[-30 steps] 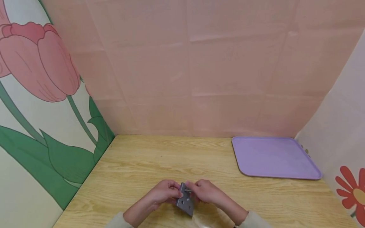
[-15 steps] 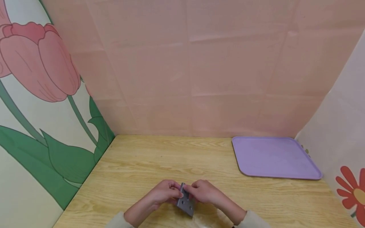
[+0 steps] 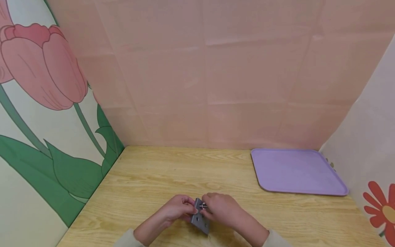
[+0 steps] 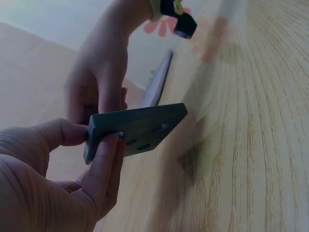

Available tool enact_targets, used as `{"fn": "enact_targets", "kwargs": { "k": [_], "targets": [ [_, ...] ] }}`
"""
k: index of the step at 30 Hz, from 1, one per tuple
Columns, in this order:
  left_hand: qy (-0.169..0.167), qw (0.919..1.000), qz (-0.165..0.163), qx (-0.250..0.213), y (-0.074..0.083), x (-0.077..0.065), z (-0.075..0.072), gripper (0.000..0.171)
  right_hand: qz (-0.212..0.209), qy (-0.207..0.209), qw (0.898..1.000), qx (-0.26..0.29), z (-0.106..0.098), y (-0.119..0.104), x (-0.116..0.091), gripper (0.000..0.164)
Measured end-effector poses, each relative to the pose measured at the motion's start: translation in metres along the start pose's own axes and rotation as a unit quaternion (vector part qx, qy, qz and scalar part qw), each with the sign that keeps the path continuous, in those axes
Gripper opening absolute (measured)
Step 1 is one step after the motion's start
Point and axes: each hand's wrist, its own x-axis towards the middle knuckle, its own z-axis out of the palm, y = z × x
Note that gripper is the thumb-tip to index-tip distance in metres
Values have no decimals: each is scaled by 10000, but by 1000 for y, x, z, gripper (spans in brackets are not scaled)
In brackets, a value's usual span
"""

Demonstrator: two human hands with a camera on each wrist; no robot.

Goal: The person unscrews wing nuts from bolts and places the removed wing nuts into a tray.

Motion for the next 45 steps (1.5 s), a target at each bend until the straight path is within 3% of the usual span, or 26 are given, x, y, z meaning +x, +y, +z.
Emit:
{"fn": "enact_targets", "kwargs": {
  "k": [5,10,18,24,28,33,39,45],
  "targets": [
    [50,9999,-114,107,-2,1,0,18,-660,675,9906,-993,4,-1,-1,23],
    [28,9999,-105,99,-3,1,0,18,-1029,1086,9774,-1492,6,0,-1,23],
    [19,9999,-87,104,-3,1,-1,18,-1178,1173,9720,-1661,7,1,-1,21],
    [-14,9999,-106,134,-2,0,-1,19,-1057,1170,9748,-1577,8,2,-2,22],
    [-29,9999,-66,71,-2,0,-1,19,-679,956,9873,-1073,5,0,-4,19],
    [-53,9999,-58,87,-1,-1,-2,19,370,428,9984,-16,3,-3,-4,26],
    [-73,9997,-131,199,1,-1,-2,19,1397,-67,9851,1003,6,-4,-3,42],
    [-41,9997,-140,182,1,-1,-1,19,1961,-622,9592,1941,7,-4,-3,55]
  ]
}}
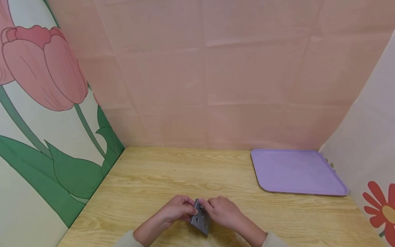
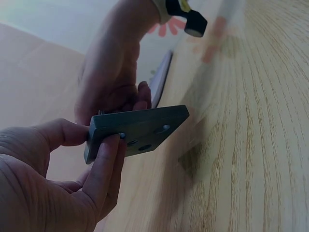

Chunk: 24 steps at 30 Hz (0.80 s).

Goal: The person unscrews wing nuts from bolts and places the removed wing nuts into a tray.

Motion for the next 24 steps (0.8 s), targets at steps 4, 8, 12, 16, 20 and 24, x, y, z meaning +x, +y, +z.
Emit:
{"fn": "enact_targets", "kwargs": {
  "k": [4,8,12,16,20,24],
  "targets": [
    [-44,10000,-7,-1,0,0,0,19,33,-285,9981,553,1,0,0,57],
    [-40,10000,28,-32,0,0,1,19,-30,-399,9952,889,0,-1,0,57],
    [-10,10000,42,-46,0,-1,1,19,-1,-412,9934,1067,0,-2,0,57],
    [29,10000,56,-54,0,-2,2,18,19,-364,9944,995,1,-2,1,54],
    [57,9999,53,-97,1,-3,2,18,-55,-211,9976,655,2,-2,2,46],
    [-12,9999,56,-90,2,-3,0,18,-318,16,9994,163,0,-2,1,37]
  ]
}}
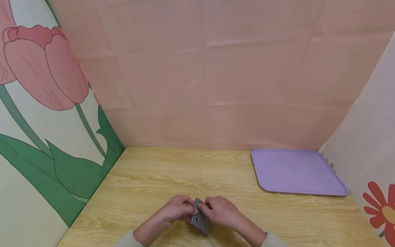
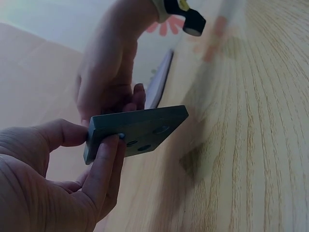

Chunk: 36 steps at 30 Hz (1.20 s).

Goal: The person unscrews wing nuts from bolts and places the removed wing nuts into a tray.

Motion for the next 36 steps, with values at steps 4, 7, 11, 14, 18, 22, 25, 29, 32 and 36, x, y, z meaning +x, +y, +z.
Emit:
{"fn": "enact_targets", "kwargs": {
  "k": [4,7,11,14,18,22,25,29,32,36],
  "targets": [
    [-54,10000,47,9,0,0,-1,19,-444,246,9966,-651,-3,0,-2,26],
    [-18,10000,97,-12,0,1,-1,19,-792,384,9892,-1175,-5,0,-3,22],
    [42,9999,136,-53,-1,1,1,19,-1326,587,9683,-2032,-6,1,-3,20],
    [43,9999,125,-33,-2,2,1,19,-1809,899,9420,-2680,-5,2,-3,22],
    [21,10000,85,18,-1,2,1,19,-2377,1405,9034,-3281,-4,3,-2,26],
    [17,9999,96,47,-1,2,1,18,-2676,1641,8801,-3561,-4,4,-1,27],
    [35,9999,104,67,-1,3,1,18,-2763,1670,8735,-3643,-5,4,-1,27],
    [60,9999,86,91,-1,3,1,17,-2816,1690,8699,-3680,-5,4,-1,26],
    [44,9999,78,110,-2,4,1,17,-2820,1726,8679,-3706,-4,5,-1,26],
    [-2,9999,79,108,-1,3,0,17,-2758,1723,8727,-3641,-3,6,-1,26]
  ]
}}
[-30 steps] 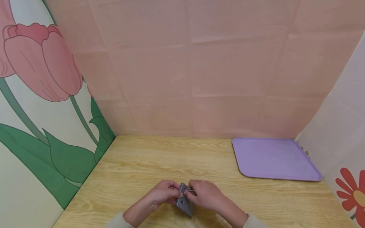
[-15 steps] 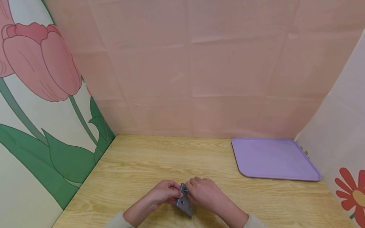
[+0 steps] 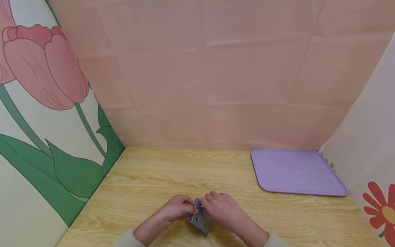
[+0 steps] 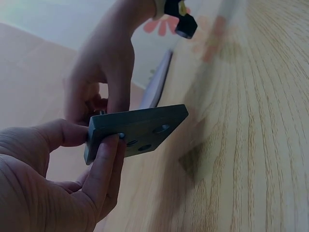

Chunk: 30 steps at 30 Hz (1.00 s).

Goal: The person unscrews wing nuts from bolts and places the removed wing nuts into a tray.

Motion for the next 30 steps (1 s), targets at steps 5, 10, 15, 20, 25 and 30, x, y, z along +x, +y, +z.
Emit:
{"fn": "enact_targets", "kwargs": {
  "k": [5,10,15,20,25,30],
  "targets": [
    [5,10000,7,-47,0,-1,0,18,700,-570,9911,982,-3,0,-1,23],
    [-6,10000,27,-50,-1,-1,-1,19,2144,-1438,9296,2632,-6,1,1,34],
    [12,10000,48,-31,-1,-1,-1,19,3004,-1796,8610,3690,-6,2,2,58],
    [13,10000,11,-37,-1,-1,0,20,3324,-1918,8071,4486,-4,1,1,60],
    [-18,10000,-73,-21,1,-2,-1,20,3416,-1977,7884,4718,-2,-1,2,60],
    [-28,9999,-143,3,2,-2,-1,20,3440,-2010,7873,4705,-3,-2,3,59]
  ]
}}
